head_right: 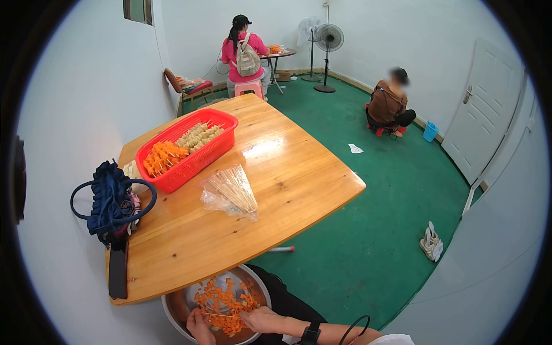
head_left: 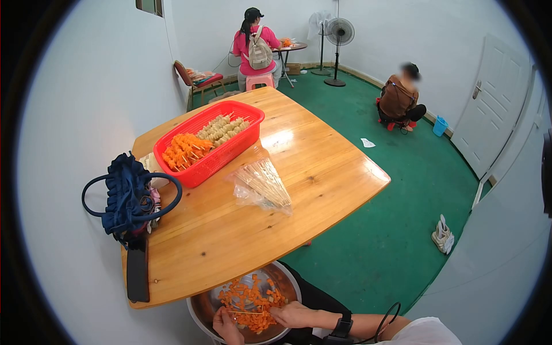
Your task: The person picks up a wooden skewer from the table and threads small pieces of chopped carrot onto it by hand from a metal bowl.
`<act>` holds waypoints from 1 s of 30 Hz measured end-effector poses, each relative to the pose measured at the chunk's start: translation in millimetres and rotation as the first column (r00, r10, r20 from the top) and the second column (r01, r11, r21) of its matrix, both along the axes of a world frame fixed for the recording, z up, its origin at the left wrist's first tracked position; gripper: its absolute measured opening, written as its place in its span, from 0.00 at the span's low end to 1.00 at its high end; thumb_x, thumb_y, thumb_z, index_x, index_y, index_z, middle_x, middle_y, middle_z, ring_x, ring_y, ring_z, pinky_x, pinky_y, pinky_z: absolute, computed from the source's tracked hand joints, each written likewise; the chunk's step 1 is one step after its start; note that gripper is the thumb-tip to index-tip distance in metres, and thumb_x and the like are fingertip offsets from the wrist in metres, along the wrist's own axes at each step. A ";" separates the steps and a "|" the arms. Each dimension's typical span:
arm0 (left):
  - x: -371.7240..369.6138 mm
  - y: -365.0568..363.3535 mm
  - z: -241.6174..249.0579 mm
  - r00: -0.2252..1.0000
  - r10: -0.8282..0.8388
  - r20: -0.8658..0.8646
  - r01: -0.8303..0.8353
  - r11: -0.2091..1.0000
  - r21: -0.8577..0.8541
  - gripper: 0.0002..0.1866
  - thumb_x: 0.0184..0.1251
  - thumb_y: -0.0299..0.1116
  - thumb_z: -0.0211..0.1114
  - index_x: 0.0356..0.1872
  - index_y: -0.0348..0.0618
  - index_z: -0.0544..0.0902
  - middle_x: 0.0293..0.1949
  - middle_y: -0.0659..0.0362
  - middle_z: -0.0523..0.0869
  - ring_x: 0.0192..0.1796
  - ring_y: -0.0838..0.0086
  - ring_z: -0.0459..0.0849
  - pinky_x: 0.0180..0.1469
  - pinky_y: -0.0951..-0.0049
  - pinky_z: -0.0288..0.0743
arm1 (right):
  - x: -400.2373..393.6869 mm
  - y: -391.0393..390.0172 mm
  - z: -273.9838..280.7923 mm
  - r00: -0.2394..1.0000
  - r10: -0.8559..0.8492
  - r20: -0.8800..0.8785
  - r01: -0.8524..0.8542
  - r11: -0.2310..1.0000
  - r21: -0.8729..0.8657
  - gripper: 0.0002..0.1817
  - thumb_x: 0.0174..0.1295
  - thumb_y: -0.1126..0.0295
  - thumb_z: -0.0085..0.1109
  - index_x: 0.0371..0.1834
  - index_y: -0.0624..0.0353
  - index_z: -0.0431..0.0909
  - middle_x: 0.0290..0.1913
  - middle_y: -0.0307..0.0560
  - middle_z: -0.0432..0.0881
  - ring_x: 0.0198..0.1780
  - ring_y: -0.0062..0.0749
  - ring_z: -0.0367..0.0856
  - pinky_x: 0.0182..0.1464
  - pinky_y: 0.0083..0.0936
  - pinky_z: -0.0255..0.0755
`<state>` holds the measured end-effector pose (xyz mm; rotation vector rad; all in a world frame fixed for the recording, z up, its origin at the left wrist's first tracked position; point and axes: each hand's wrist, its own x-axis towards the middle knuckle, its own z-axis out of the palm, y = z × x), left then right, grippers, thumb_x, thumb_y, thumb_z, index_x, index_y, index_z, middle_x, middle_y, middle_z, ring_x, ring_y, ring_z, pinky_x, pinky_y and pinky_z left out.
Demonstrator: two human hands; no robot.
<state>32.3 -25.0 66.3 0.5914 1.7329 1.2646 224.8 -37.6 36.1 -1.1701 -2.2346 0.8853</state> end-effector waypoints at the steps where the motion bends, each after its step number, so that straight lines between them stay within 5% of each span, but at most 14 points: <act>1: 1.0 -0.2 3.9 1.000 -0.008 -0.023 0.008 1.000 -0.001 0.12 0.63 0.30 0.59 0.44 0.33 0.79 0.41 0.54 0.83 0.42 0.71 0.78 0.48 0.74 0.72 | -0.3 -0.1 -0.6 1.000 -0.001 0.000 0.001 1.000 0.001 0.07 0.61 0.70 0.46 0.33 0.63 0.69 0.14 0.52 0.71 0.16 0.47 0.74 0.18 0.37 0.67; 8: 0.0 -1.2 -1.3 0.999 -0.007 -0.052 0.008 1.000 0.027 0.13 0.62 0.30 0.60 0.45 0.34 0.79 0.41 0.54 0.83 0.42 0.70 0.78 0.49 0.73 0.71 | -0.1 0.2 0.7 1.000 0.000 -0.009 0.000 1.000 -0.012 0.07 0.62 0.70 0.46 0.34 0.63 0.70 0.14 0.52 0.71 0.17 0.47 0.74 0.18 0.37 0.67; 11: -21.1 10.4 -70.8 0.994 0.004 0.109 -0.027 0.978 0.208 0.08 0.68 0.27 0.51 0.40 0.31 0.74 0.25 0.56 0.79 0.21 0.82 0.70 0.23 0.82 0.67 | -0.5 -0.3 -0.5 1.000 -0.003 0.004 0.003 1.000 -0.005 0.08 0.62 0.69 0.46 0.35 0.63 0.70 0.14 0.53 0.71 0.17 0.47 0.75 0.19 0.37 0.68; 14: 0.2 -1.8 0.5 0.999 -0.002 -0.042 0.004 0.999 0.035 0.13 0.62 0.31 0.61 0.45 0.34 0.79 0.42 0.53 0.82 0.43 0.70 0.78 0.49 0.73 0.71 | -1.2 0.1 -3.0 1.000 -0.011 0.012 0.011 1.000 -0.013 0.08 0.62 0.69 0.46 0.35 0.63 0.70 0.15 0.53 0.72 0.18 0.48 0.75 0.19 0.38 0.69; 17: -10.6 12.7 -53.0 0.995 0.082 0.064 -0.089 0.989 0.117 0.09 0.69 0.28 0.51 0.40 0.31 0.74 0.25 0.56 0.79 0.22 0.82 0.73 0.24 0.82 0.69 | -1.3 0.4 -4.1 1.000 -0.012 0.005 0.012 1.000 -0.008 0.08 0.62 0.68 0.46 0.35 0.63 0.70 0.14 0.54 0.72 0.18 0.48 0.76 0.19 0.38 0.69; 26: -14.5 9.6 -48.7 0.994 -0.003 0.107 -0.012 0.991 0.137 0.10 0.69 0.30 0.50 0.30 0.35 0.75 0.24 0.56 0.78 0.20 0.81 0.71 0.21 0.82 0.65 | -0.3 -0.4 0.4 0.999 -0.040 -0.013 0.041 0.999 0.023 0.08 0.61 0.68 0.48 0.34 0.62 0.70 0.14 0.53 0.72 0.17 0.49 0.75 0.18 0.38 0.68; 30: -10.6 8.2 -39.9 0.995 0.016 0.095 -0.028 0.992 0.123 0.07 0.68 0.28 0.50 0.33 0.35 0.73 0.27 0.55 0.79 0.23 0.80 0.72 0.26 0.81 0.65 | -1.6 -1.1 -1.5 0.999 -0.051 0.002 0.051 0.999 0.007 0.07 0.61 0.68 0.48 0.32 0.62 0.69 0.14 0.54 0.72 0.17 0.49 0.75 0.19 0.39 0.68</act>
